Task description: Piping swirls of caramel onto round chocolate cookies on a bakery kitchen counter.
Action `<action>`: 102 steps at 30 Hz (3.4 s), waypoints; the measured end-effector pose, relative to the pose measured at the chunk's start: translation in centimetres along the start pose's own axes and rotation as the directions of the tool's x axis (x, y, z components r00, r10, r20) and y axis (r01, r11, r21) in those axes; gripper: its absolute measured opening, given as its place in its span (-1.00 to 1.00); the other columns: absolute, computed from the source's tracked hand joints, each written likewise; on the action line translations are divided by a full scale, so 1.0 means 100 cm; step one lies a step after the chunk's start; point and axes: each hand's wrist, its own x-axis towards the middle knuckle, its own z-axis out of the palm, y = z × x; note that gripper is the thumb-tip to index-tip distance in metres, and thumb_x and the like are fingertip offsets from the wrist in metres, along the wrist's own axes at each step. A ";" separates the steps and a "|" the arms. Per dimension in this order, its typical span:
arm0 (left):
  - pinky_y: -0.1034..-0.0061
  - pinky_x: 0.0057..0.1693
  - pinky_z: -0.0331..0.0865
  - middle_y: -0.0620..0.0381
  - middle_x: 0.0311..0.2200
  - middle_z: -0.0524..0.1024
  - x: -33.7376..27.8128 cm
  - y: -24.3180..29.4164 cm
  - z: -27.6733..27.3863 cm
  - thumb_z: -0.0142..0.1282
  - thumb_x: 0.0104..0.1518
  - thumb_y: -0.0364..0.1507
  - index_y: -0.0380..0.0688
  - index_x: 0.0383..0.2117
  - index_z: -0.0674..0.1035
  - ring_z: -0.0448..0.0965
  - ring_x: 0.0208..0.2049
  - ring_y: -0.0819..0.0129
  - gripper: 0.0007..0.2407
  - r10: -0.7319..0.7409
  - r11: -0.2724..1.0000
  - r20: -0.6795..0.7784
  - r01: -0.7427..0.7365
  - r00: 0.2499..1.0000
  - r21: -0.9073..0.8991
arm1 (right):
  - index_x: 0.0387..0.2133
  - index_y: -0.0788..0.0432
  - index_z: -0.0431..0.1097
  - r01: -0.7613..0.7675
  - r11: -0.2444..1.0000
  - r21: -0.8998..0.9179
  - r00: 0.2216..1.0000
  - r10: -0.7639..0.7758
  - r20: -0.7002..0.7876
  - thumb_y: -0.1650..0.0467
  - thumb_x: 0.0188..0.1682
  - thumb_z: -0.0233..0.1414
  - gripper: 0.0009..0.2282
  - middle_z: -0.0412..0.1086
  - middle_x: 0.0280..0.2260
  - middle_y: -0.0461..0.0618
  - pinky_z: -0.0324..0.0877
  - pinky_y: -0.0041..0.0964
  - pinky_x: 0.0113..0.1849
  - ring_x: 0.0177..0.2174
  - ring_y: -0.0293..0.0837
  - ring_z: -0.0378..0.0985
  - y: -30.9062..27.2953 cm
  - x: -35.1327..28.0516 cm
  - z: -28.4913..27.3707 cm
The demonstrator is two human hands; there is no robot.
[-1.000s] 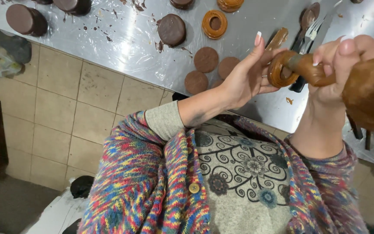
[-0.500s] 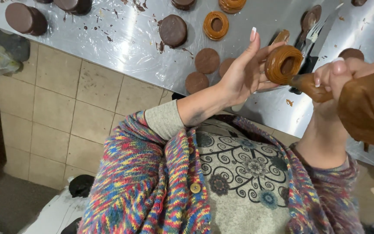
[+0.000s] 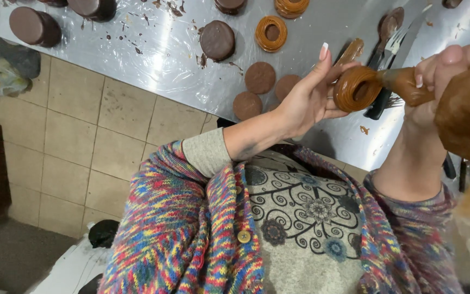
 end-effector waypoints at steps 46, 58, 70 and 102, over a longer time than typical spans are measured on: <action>0.20 0.42 0.19 -0.21 0.30 0.25 0.057 0.015 0.063 0.55 -0.14 0.06 -0.20 0.26 0.31 0.25 0.36 -0.12 -0.10 0.341 -0.113 0.410 -0.396 0.846 0.911 | 0.34 0.12 0.02 -0.400 0.880 0.258 0.917 0.379 0.126 0.39 0.18 0.09 -0.49 0.14 0.32 -0.07 0.21 -0.21 0.36 0.32 -0.16 0.24 0.044 -0.042 0.019; 0.34 0.02 0.55 0.11 -0.12 0.63 0.078 -0.008 0.040 0.38 0.03 -0.16 0.02 0.06 0.52 0.66 -0.06 0.04 -0.53 0.494 -0.106 0.448 -0.460 0.745 0.882 | 0.43 0.04 0.00 -0.046 0.958 -0.282 0.971 0.110 0.214 0.37 0.23 0.14 -0.44 0.10 0.33 -0.12 0.10 -0.29 0.31 0.34 -0.21 0.12 0.052 -0.075 0.007; 0.14 -0.07 0.49 0.12 -0.19 0.70 0.076 0.019 0.068 0.35 0.08 -0.08 0.09 0.23 0.38 0.67 -0.12 0.02 -0.40 0.220 -0.111 0.409 -0.394 0.886 0.912 | 0.24 0.14 0.12 -0.426 0.783 0.454 0.894 0.441 0.079 0.36 0.06 0.21 -0.47 0.22 0.23 -0.05 0.23 -0.29 0.28 0.25 -0.17 0.27 0.005 -0.032 0.066; 0.10 -0.10 0.48 -0.13 -0.15 0.54 -0.047 0.044 -0.126 0.47 -0.09 -0.39 -0.25 0.08 0.32 0.56 -0.13 -0.15 -0.38 0.381 -0.408 -0.279 0.431 0.882 0.805 | -0.18 0.21 0.19 -0.193 0.937 0.292 0.977 0.211 -0.031 0.52 0.24 0.09 -0.85 0.28 -0.28 0.09 0.52 0.02 -0.06 -0.24 0.00 0.48 -0.026 -0.048 -0.018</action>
